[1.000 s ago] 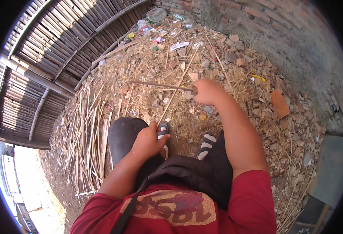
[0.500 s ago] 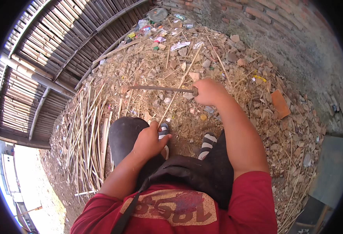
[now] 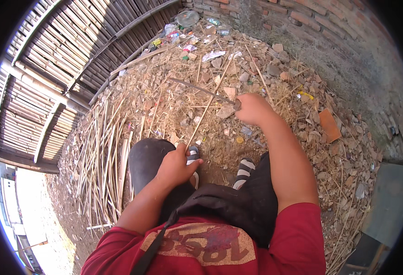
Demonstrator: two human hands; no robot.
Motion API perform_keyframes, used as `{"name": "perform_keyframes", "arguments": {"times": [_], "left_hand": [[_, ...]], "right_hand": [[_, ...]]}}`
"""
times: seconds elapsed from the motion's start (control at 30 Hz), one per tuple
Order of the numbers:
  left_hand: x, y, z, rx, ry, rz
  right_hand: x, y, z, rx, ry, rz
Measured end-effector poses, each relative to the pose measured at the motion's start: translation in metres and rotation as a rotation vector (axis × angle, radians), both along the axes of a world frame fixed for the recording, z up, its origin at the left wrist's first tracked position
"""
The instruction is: The person uses a large blade to shave or trim a thin bamboo stick while sitting on the ground.
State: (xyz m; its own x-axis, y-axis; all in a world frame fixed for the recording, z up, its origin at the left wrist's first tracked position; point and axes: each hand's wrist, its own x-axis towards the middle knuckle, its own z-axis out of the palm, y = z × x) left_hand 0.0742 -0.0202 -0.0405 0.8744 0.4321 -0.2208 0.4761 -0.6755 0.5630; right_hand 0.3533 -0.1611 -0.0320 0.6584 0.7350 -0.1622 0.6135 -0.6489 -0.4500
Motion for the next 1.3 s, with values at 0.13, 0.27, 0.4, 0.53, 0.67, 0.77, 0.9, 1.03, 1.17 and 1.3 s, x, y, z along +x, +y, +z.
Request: {"name": "perform_keyframes", "arguments": {"times": [0.13, 0.27, 0.4, 0.53, 0.67, 0.77, 0.9, 1.03, 1.17, 1.3], "left_hand": [[-0.002, 0.000, -0.003, 0.009, -0.008, -0.006], [0.000, -0.004, -0.002, 0.008, 0.007, -0.011], [0.001, -0.004, 0.000, 0.008, 0.011, -0.001], [0.000, -0.004, -0.001, 0.024, 0.000, 0.003], [-0.002, -0.004, 0.001, 0.018, 0.004, 0.006], [0.000, -0.004, 0.000, 0.017, -0.002, -0.002], [0.002, -0.005, 0.000, 0.018, -0.006, 0.000], [0.001, -0.005, 0.003, 0.014, 0.014, 0.012], [-0.002, -0.005, 0.004, 0.005, 0.015, 0.015], [0.002, -0.006, 0.001, 0.020, 0.008, 0.000]], "right_hand": [[-0.024, 0.007, 0.027, -0.186, 0.000, 0.174], [-0.005, 0.003, 0.002, -0.124, 0.012, 0.107], [0.009, -0.004, -0.007, 0.024, 0.075, -0.022], [-0.030, 0.010, 0.022, -0.134, -0.030, 0.199], [-0.040, 0.012, 0.028, -0.202, -0.072, 0.284], [-0.006, 0.004, 0.014, -0.125, 0.032, 0.095], [0.016, -0.008, 0.002, -0.014, 0.043, -0.003], [-0.028, 0.004, 0.025, -0.084, -0.064, 0.238], [-0.031, 0.010, 0.025, -0.137, -0.090, 0.287], [0.016, -0.007, 0.006, -0.017, 0.016, 0.018]]}}
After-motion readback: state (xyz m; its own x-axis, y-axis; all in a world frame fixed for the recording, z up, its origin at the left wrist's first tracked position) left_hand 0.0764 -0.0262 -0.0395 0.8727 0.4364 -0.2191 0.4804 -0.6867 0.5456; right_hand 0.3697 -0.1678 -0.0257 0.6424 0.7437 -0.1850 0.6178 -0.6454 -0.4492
